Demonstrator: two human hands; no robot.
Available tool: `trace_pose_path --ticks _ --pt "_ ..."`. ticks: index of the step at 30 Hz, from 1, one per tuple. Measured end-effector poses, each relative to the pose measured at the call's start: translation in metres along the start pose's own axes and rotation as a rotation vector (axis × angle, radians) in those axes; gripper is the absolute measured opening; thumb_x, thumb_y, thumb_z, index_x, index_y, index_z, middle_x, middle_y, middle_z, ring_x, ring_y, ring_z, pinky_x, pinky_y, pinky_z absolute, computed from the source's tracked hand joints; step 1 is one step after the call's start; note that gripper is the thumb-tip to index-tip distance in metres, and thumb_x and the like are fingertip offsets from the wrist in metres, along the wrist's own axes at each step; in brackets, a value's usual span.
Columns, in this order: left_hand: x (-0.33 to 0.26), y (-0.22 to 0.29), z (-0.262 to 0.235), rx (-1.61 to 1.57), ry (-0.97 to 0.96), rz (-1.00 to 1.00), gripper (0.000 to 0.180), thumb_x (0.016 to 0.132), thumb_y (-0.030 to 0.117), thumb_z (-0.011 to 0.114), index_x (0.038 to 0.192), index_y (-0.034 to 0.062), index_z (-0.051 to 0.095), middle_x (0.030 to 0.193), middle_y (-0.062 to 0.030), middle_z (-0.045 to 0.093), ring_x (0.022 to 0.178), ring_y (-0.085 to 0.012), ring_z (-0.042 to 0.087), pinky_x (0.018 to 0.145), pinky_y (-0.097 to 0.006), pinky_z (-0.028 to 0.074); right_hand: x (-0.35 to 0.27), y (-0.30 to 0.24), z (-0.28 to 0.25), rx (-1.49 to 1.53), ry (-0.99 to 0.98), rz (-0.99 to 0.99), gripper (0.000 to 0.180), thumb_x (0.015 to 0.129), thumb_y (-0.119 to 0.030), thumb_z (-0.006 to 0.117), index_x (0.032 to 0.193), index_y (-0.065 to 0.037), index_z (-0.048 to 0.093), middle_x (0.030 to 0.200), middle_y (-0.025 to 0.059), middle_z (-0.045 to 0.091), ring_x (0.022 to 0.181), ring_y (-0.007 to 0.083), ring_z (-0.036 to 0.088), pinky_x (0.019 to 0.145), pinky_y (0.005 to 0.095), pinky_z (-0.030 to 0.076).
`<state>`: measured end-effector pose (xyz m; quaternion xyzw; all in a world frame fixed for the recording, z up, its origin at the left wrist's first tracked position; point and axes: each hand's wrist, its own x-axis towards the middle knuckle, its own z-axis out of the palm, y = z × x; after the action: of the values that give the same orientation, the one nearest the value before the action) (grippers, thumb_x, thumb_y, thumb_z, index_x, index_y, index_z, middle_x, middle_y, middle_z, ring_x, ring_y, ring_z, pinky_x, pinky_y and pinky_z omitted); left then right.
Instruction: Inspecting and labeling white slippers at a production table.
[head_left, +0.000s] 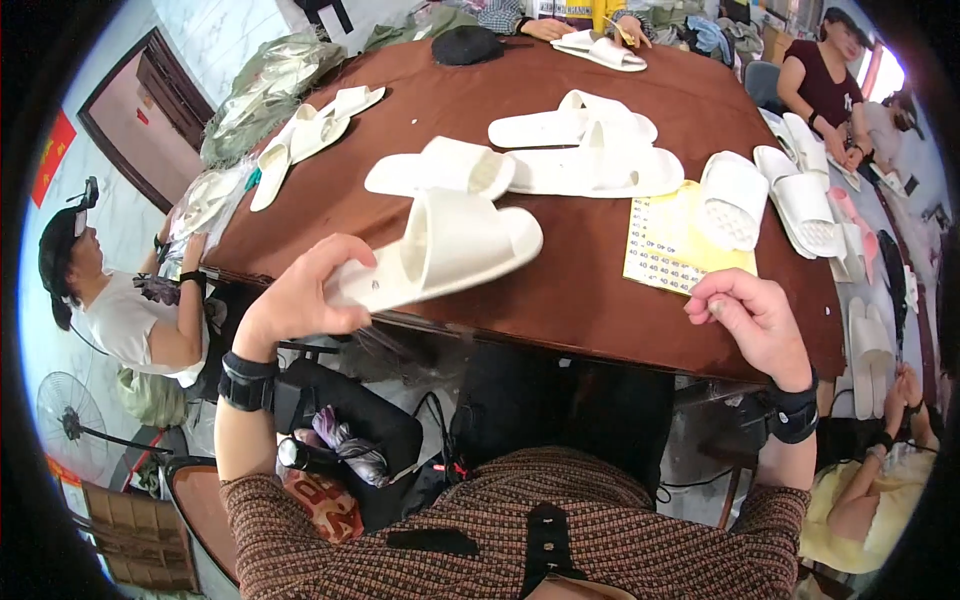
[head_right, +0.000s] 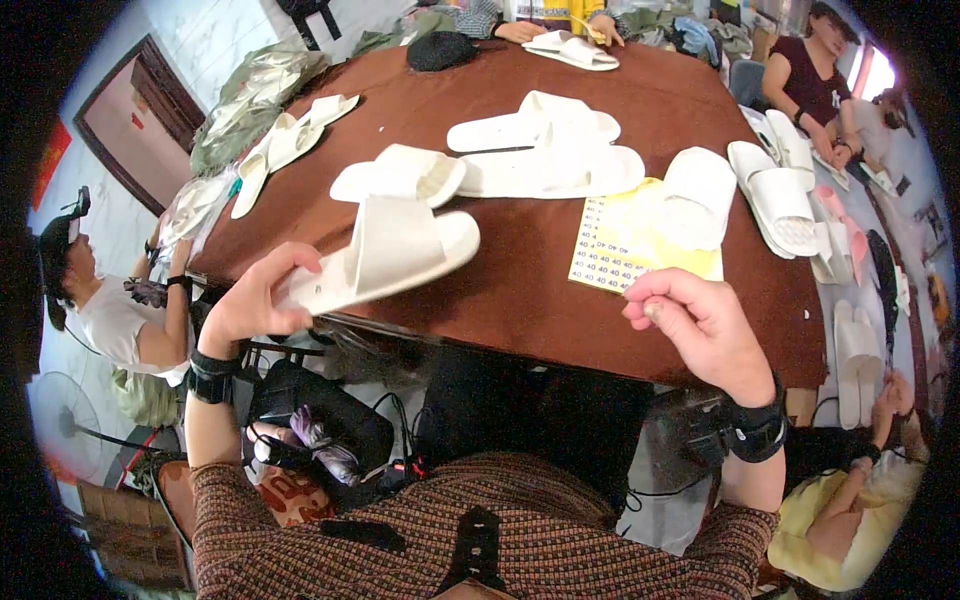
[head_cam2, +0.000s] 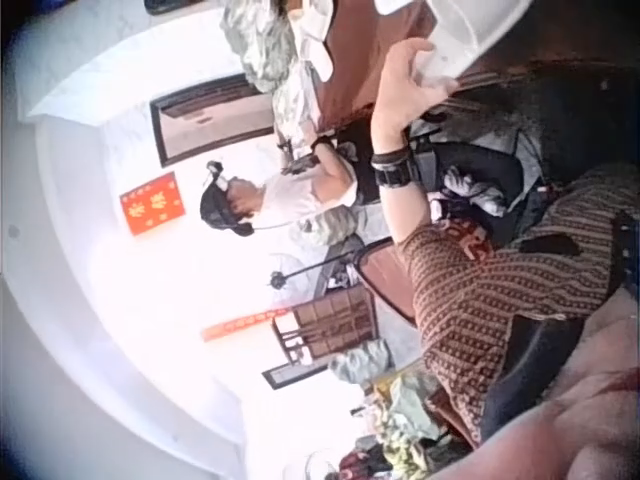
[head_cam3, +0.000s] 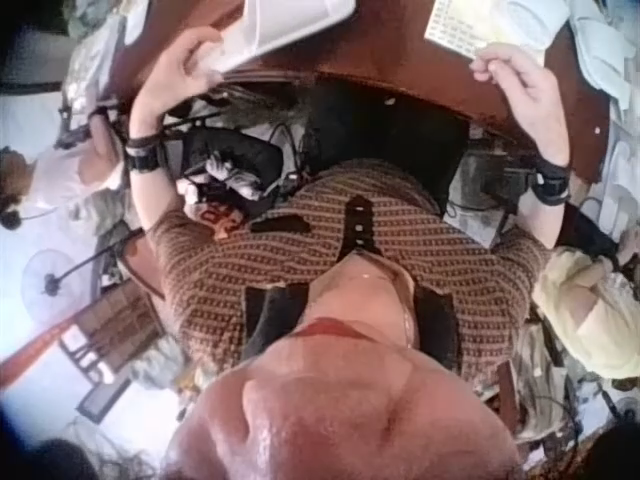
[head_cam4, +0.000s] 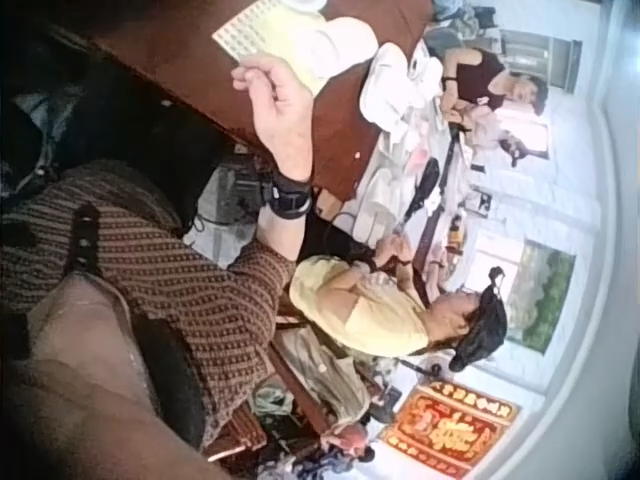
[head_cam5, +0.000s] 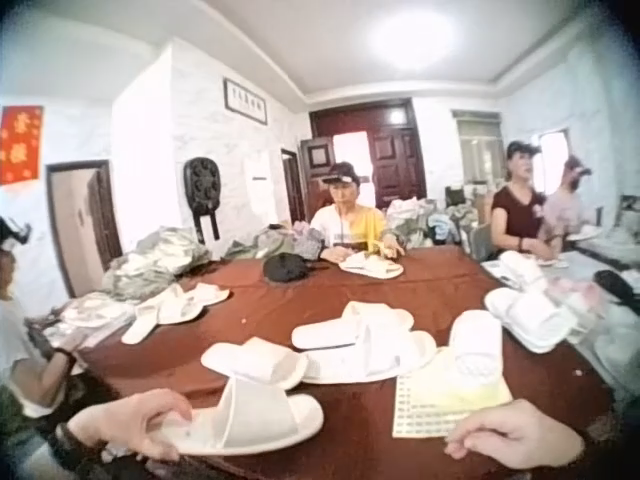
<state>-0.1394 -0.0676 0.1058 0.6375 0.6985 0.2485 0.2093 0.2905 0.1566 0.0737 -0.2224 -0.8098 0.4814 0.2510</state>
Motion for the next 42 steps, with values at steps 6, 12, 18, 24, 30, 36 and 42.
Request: trace_pose_path --ticks 6,12,18,24,30,36,42 --pt "0.014 0.032 0.021 0.212 -0.117 0.226 0.055 0.060 0.017 0.078 0.111 0.0085 0.058 0.120 -0.0114 0.056 0.122 -0.0332 0.048 0.107 -0.042 0.035 -0.009 0.009 0.009 0.000 -0.072 -0.010 0.016 0.096 0.001 0.052 0.106 0.004 0.064 0.092 0.0081 0.069 0.084 0.0132 0.066 0.078 0.0270 0.055" --pt "0.049 0.016 0.039 0.305 -0.103 0.293 0.052 0.061 0.015 0.074 0.110 0.0090 0.057 0.124 -0.0110 0.052 0.125 -0.0324 0.044 0.108 -0.043 0.032 -0.007 0.021 0.024 0.010 -0.127 0.008 0.014 0.095 0.000 0.055 0.106 0.003 0.064 0.089 0.0068 0.069 0.083 0.0125 0.066 0.077 0.0263 0.054" --pt "0.083 -0.035 0.033 0.339 -0.092 0.193 0.060 0.066 0.018 0.076 0.121 0.0083 0.056 0.132 -0.0131 0.052 0.126 -0.0330 0.047 0.108 -0.042 0.036 -0.009 0.028 0.013 -0.005 -0.126 -0.009 0.015 0.095 -0.001 0.056 0.107 0.002 0.064 0.090 0.0071 0.069 0.083 0.0126 0.066 0.077 0.0262 0.055" --pt "0.115 -0.025 0.029 0.110 -0.011 0.060 0.079 0.077 0.006 0.073 0.147 0.0030 0.036 0.144 -0.0168 0.042 0.134 -0.0263 0.043 0.111 -0.037 0.038 -0.019 0.032 0.013 0.075 -0.083 0.016 0.016 0.095 -0.004 0.057 0.108 0.001 0.064 0.090 0.0094 0.070 0.081 0.0138 0.068 0.075 0.0276 0.056" --pt "0.139 -0.025 0.061 0.199 0.041 0.322 0.083 0.073 0.010 0.080 0.146 0.0092 0.040 0.135 -0.0200 0.049 0.122 -0.0362 0.051 0.097 -0.040 0.049 -0.013 0.038 0.022 -0.002 -0.163 -0.065 0.017 0.097 -0.008 0.055 0.110 0.001 0.063 0.091 0.0094 0.070 0.082 0.0152 0.069 0.075 0.0288 0.056" --pt "0.152 -0.004 0.081 0.258 0.220 0.292 0.054 0.074 0.005 0.073 0.126 0.0099 0.061 0.102 -0.0190 0.057 0.095 -0.0341 0.059 0.081 -0.037 0.050 -0.014 0.060 0.017 0.103 -0.125 -0.037 0.018 0.098 -0.007 0.050 0.109 0.001 0.063 0.093 0.0091 0.068 0.083 0.0158 0.067 0.075 0.0301 0.055" --pt "0.162 0.013 0.088 0.286 0.238 0.176 0.029 0.078 0.005 0.069 0.107 0.0050 0.071 0.083 -0.0122 0.063 0.077 -0.0228 0.063 0.069 -0.032 0.050 -0.010 0.075 0.012 0.258 -0.046 0.040 0.019 0.100 -0.009 0.049 0.112 0.000 0.062 0.097 0.0060 0.067 0.085 0.0124 0.066 0.072 0.0268 0.054"
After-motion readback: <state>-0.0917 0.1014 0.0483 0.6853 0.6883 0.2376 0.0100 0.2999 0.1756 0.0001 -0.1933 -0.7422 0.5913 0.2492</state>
